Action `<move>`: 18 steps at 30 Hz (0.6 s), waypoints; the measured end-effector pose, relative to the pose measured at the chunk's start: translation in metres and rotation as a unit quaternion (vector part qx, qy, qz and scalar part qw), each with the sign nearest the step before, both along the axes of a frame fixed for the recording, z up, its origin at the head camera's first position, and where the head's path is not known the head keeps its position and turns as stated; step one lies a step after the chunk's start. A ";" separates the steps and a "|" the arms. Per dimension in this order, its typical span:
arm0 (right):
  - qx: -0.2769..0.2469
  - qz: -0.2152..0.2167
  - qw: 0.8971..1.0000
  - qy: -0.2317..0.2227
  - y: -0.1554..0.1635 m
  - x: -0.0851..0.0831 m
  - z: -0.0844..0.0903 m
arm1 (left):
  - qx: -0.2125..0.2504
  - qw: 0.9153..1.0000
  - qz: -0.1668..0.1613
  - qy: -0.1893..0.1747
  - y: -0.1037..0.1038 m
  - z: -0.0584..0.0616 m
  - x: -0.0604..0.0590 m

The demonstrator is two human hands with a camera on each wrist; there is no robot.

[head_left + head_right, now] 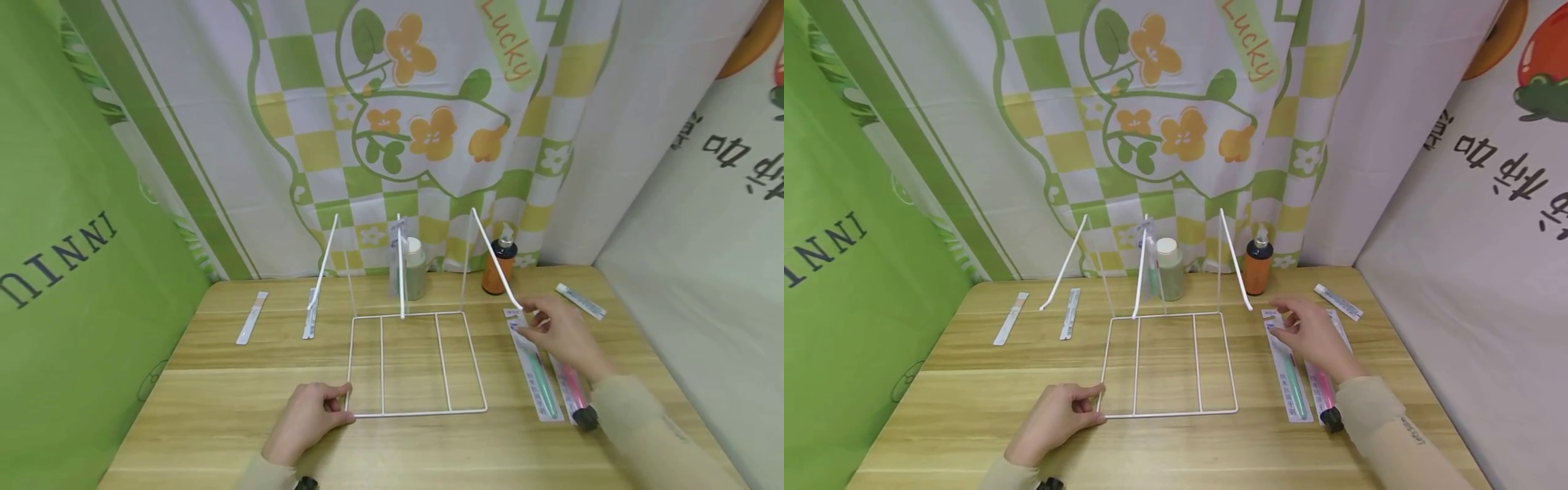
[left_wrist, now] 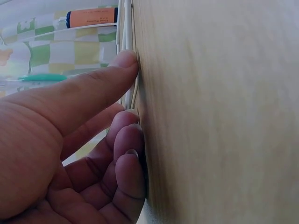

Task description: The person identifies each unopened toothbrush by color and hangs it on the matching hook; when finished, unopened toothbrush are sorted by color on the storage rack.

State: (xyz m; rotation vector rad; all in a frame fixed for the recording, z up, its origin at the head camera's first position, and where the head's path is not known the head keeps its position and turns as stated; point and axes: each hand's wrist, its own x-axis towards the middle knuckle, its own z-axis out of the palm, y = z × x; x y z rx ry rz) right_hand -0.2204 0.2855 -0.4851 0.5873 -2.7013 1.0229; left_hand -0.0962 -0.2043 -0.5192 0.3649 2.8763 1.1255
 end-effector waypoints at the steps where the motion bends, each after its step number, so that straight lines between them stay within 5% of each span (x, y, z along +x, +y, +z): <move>1: 0.005 0.002 1.000 -0.005 0.001 -0.001 -0.001 | -0.001 1.000 -0.001 0.000 0.000 0.000 0.000; 9: 0.052 0.017 0.997 -0.058 0.006 -0.003 -0.002 | 0.008 1.000 0.000 -0.007 0.001 0.001 0.000; 18: 0.064 0.022 0.996 -0.063 0.008 -0.004 -0.006 | 0.018 1.000 0.000 -0.011 0.001 0.000 0.000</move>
